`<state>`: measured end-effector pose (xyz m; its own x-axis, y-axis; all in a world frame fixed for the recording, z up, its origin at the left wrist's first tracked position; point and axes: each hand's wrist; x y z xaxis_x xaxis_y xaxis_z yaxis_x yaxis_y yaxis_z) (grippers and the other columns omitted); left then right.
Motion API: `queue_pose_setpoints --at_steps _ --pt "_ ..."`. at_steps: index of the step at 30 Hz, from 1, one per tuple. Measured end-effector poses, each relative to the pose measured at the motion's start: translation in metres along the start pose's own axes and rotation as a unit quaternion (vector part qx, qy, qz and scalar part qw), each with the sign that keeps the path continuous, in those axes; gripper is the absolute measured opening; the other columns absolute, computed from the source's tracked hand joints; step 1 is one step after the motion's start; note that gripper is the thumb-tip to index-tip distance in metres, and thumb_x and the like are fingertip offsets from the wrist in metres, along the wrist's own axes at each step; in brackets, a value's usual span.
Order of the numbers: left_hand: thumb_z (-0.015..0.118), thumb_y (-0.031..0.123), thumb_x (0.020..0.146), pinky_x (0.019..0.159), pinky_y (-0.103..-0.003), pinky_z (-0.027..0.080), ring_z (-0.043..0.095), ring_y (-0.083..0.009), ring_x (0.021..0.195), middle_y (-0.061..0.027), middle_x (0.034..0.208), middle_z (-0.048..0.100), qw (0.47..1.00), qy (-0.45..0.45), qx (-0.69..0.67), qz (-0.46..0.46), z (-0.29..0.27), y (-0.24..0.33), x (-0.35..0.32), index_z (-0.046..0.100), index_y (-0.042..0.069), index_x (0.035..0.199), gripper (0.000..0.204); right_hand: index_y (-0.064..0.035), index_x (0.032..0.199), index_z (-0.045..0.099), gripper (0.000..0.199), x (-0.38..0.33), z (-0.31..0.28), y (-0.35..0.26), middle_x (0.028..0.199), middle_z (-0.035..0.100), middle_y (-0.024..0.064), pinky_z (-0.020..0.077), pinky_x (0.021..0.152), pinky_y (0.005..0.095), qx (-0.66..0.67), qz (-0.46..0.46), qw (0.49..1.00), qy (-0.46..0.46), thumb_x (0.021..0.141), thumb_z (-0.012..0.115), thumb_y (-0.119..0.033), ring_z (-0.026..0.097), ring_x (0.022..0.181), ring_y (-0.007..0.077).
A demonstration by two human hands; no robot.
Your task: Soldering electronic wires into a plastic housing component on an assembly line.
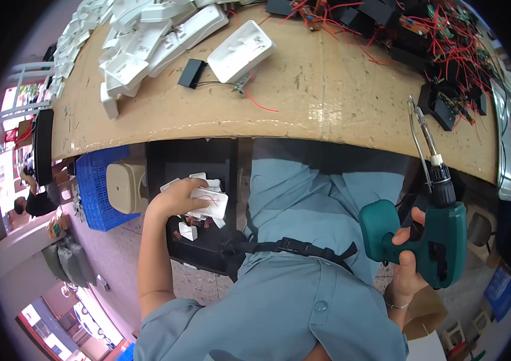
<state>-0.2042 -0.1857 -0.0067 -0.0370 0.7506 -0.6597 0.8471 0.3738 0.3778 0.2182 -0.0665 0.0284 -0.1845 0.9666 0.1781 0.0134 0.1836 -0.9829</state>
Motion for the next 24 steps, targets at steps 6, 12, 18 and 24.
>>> queue_pose_setpoints --at_steps 6,12,18,24 --pt "0.072 0.013 0.079 0.065 -0.027 0.049 0.061 -0.0112 0.075 -0.0045 0.084 0.067 0.941 0.217 -0.255 -0.046 -0.076 0.001 -0.014 0.067 0.0 0.099 0.025 0.0076 0.125 0.044 0.064 0.003 0.003 -0.003 0.115 0.058 0.0203 0.0477 0.063 0.0264 -0.024 -0.011 1.0 -0.005 0.081 0.072 -0.029 0.059 0.073 0.0148" --pt "0.053 0.04 0.09 0.072 -0.037 0.048 0.064 -0.0317 0.081 -0.0156 0.089 0.068 0.737 0.624 0.225 -0.134 -0.177 0.007 0.038 0.067 0.002 0.101 0.042 0.0075 0.125 0.044 0.063 0.0 0.003 -0.001 0.115 0.058 0.0202 0.0473 0.063 0.0268 -0.047 -0.02 0.999 -0.001 0.081 0.071 -0.028 0.058 0.073 0.0145" --pt "0.045 0.051 0.089 0.076 -0.045 0.048 0.063 -0.037 0.09 -0.0165 0.097 0.067 0.793 0.454 0.253 -0.317 -0.205 -0.023 0.048 0.067 0.003 0.098 0.053 0.0075 0.127 0.042 0.062 -0.001 0.003 0.0 0.117 0.057 0.0211 0.048 0.066 0.0277 -0.025 -0.008 1.0 0.012 0.082 0.07 -0.025 0.059 0.074 0.0149" --pt "0.059 0.019 0.09 0.072 -0.034 0.05 0.064 -0.025 0.08 -0.0125 0.086 0.066 0.65 0.757 0.066 0.021 -0.171 -0.009 0.025 0.065 0.0 0.095 0.021 0.0068 0.13 0.04 0.063 0.006 -0.003 0.006 0.118 0.056 0.0217 0.0484 0.068 0.0282 -0.007 -0.005 1.0 0.002 0.082 0.07 -0.022 0.059 0.076 0.0154"
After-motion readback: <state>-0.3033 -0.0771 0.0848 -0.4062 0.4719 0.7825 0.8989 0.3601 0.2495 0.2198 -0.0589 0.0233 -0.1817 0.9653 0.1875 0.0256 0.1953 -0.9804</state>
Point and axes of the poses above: each hand's wrist, its own x-axis towards the middle knuckle, its own z-axis out of the palm, y = z × x
